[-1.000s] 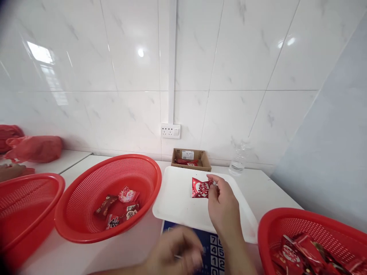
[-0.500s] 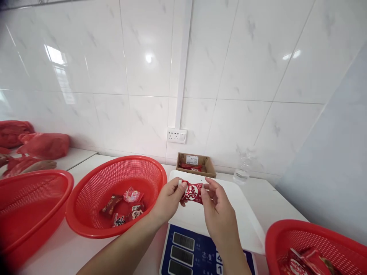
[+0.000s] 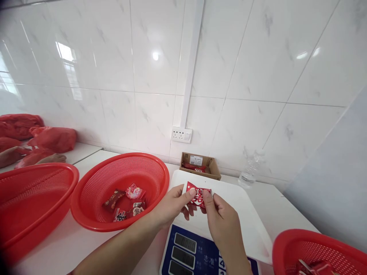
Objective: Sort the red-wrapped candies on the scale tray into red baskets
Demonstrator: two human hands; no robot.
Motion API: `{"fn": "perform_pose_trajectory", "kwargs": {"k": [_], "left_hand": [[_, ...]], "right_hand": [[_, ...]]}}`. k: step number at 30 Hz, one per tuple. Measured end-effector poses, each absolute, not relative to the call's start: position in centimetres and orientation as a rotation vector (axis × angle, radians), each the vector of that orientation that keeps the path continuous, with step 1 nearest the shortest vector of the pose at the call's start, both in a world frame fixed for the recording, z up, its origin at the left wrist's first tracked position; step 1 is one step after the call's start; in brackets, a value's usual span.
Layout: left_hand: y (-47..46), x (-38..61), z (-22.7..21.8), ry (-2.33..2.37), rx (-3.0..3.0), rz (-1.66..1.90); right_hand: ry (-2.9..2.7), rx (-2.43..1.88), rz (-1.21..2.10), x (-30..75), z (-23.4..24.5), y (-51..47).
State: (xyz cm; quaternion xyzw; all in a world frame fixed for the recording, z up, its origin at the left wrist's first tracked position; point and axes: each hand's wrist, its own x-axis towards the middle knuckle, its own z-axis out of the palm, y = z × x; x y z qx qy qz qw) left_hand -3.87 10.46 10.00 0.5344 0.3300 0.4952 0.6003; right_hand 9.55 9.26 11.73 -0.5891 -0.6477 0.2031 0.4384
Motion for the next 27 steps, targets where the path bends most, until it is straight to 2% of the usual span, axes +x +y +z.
{"fn": "perform_pose_trajectory", "kwargs": {"k": [4, 12, 17, 27], "left_hand": [[10.4, -3.8, 10.0, 0.763, 1.289, 1.134], [10.1, -3.9, 10.1, 0.787, 1.419, 1.175], [9.8, -3.7, 10.1, 0.777, 1.434, 1.149], [10.0, -3.4, 10.0, 0.768, 1.274, 1.265]], "right_hand": [[-1.603, -1.447, 0.494, 9.8, 11.7, 9.3], [-1.501, -1.271, 0.725, 10.6, 11.2, 9.6], [-1.469, -1.307, 0.702, 10.8, 11.0, 9.7], [-1.438, -1.154, 0.930, 10.7, 10.9, 9.6]]}}
